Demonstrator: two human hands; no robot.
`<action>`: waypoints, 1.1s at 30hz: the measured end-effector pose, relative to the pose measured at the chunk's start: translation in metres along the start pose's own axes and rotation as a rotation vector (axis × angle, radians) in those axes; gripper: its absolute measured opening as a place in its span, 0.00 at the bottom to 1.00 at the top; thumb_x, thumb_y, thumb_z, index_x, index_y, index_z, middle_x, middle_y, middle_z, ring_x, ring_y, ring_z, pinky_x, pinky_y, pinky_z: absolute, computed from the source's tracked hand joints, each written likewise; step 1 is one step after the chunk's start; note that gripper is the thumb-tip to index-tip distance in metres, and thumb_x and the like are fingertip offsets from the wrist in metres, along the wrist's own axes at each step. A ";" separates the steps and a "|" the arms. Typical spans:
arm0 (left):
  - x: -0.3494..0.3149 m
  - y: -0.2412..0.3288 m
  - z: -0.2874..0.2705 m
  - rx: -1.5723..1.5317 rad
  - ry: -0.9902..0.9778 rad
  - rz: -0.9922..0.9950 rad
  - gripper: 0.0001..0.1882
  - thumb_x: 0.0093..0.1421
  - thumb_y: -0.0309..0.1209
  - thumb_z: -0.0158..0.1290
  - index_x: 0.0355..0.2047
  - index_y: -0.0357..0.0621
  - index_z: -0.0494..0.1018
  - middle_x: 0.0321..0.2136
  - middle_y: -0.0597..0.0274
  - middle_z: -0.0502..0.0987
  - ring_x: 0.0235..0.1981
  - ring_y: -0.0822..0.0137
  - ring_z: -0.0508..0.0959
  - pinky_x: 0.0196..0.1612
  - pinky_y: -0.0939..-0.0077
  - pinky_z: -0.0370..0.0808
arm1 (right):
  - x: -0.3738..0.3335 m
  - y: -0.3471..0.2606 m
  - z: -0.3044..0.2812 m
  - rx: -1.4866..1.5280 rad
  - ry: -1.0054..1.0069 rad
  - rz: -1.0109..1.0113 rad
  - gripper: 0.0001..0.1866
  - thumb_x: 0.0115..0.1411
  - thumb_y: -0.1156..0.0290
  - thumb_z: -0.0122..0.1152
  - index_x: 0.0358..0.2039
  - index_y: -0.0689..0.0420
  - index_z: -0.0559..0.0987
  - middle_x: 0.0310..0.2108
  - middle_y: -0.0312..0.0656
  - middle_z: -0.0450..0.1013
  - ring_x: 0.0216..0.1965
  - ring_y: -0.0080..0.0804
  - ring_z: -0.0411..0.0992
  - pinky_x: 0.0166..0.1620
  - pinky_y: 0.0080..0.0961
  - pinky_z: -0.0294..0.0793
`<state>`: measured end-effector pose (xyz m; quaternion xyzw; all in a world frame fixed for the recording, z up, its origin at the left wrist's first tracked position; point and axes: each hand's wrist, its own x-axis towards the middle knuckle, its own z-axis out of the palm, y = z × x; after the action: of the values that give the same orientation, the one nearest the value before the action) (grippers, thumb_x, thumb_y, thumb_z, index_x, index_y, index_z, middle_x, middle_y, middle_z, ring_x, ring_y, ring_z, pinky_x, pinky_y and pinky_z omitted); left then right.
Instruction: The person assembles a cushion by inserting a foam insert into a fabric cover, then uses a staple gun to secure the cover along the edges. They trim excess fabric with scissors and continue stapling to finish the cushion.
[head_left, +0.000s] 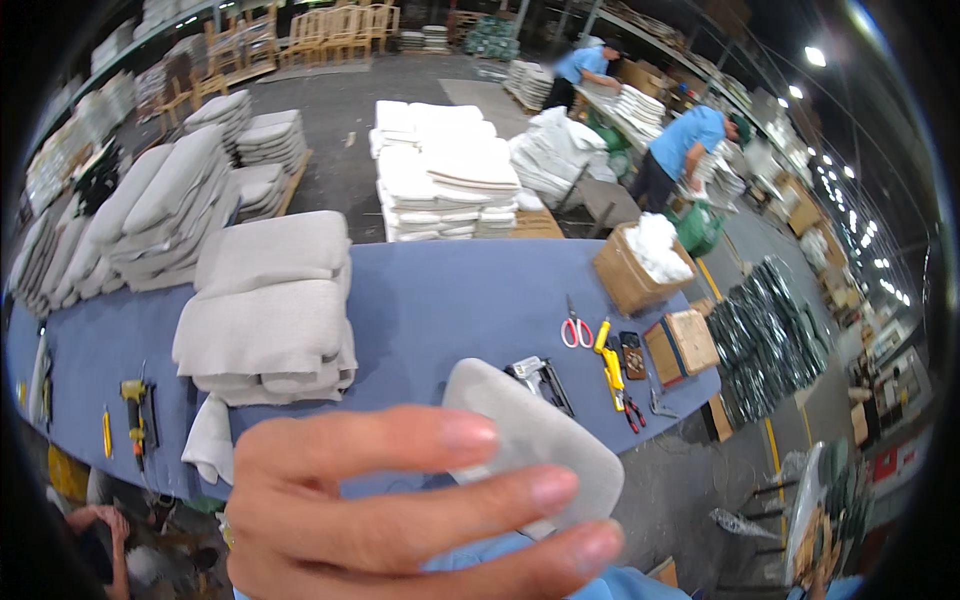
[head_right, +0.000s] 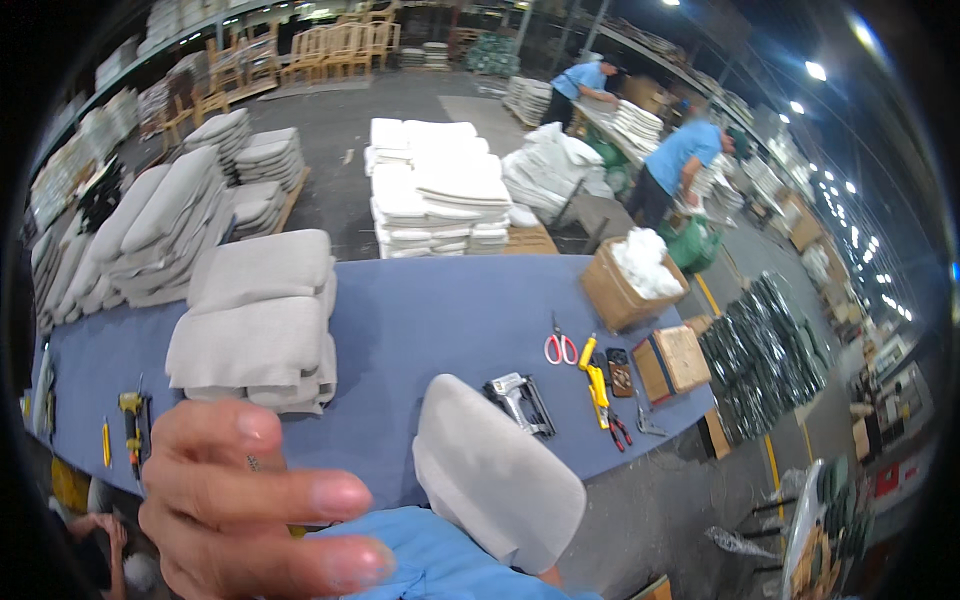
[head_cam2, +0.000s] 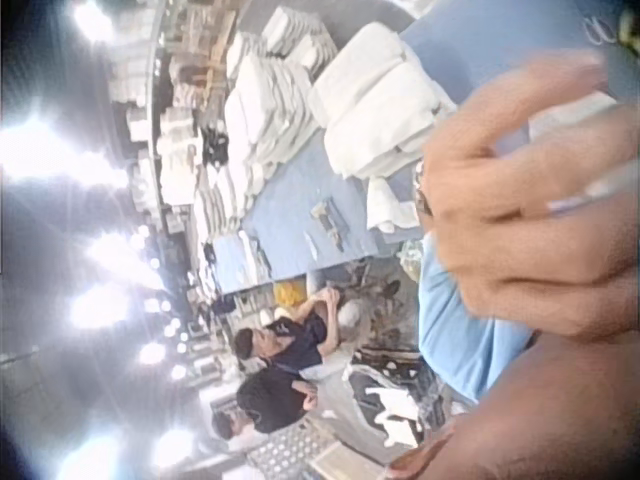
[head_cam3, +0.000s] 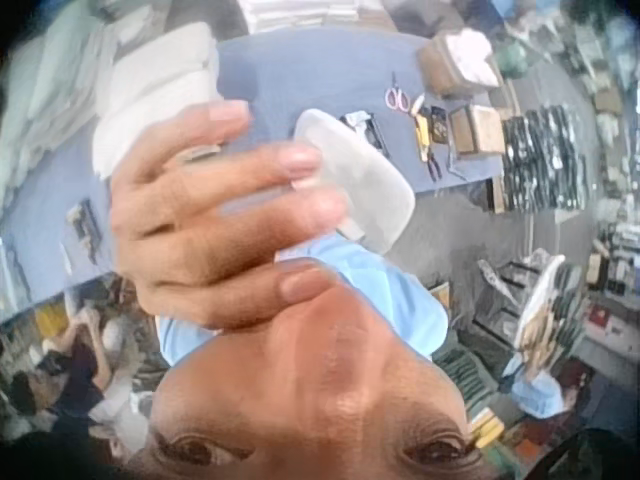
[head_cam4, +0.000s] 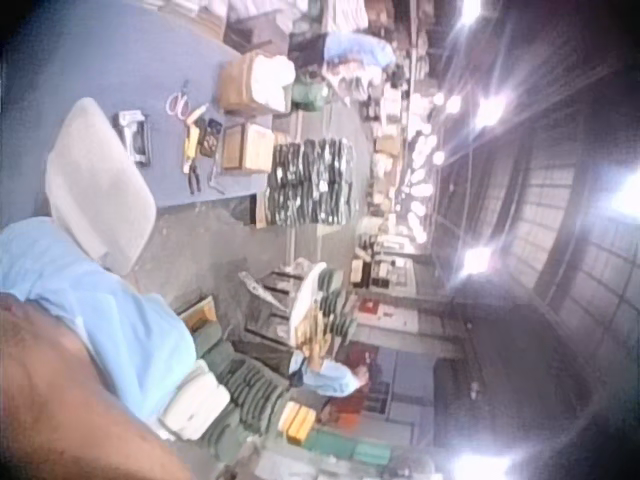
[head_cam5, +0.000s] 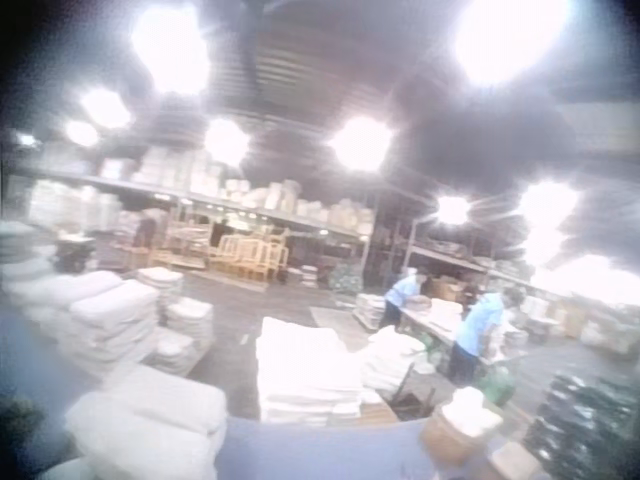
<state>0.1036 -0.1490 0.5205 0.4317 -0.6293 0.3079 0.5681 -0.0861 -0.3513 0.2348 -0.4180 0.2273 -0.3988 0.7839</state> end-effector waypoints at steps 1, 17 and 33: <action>0.001 0.013 0.024 -0.013 0.240 -0.039 0.09 0.67 0.39 0.57 0.41 0.53 0.84 0.34 0.58 0.86 0.33 0.62 0.85 0.41 0.61 0.82 | 0.004 0.005 0.004 -0.004 -0.008 0.019 0.28 0.70 0.48 0.54 0.58 0.59 0.75 0.55 0.45 0.76 0.56 0.37 0.74 0.59 0.40 0.74; -0.060 -0.081 0.021 -0.287 0.022 -0.028 0.17 0.58 0.22 0.62 0.48 0.44 0.82 0.46 0.55 0.85 0.43 0.60 0.86 0.50 0.64 0.81 | 0.010 0.028 -0.022 -0.082 0.129 0.143 0.28 0.71 0.48 0.52 0.59 0.57 0.74 0.56 0.44 0.76 0.57 0.37 0.75 0.59 0.42 0.75; -0.435 -0.170 0.149 -0.200 -0.759 -1.700 0.44 0.67 0.66 0.46 0.61 0.34 0.73 0.54 0.46 0.80 0.58 0.54 0.78 0.61 0.62 0.71 | 0.024 0.047 -0.034 -0.112 0.171 0.256 0.27 0.72 0.47 0.50 0.59 0.56 0.74 0.56 0.43 0.76 0.57 0.37 0.75 0.58 0.44 0.76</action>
<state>0.1802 -0.2700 0.0515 0.7678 -0.2696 -0.4278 0.3935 -0.0751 -0.3714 0.1764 -0.3932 0.3666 -0.3165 0.7816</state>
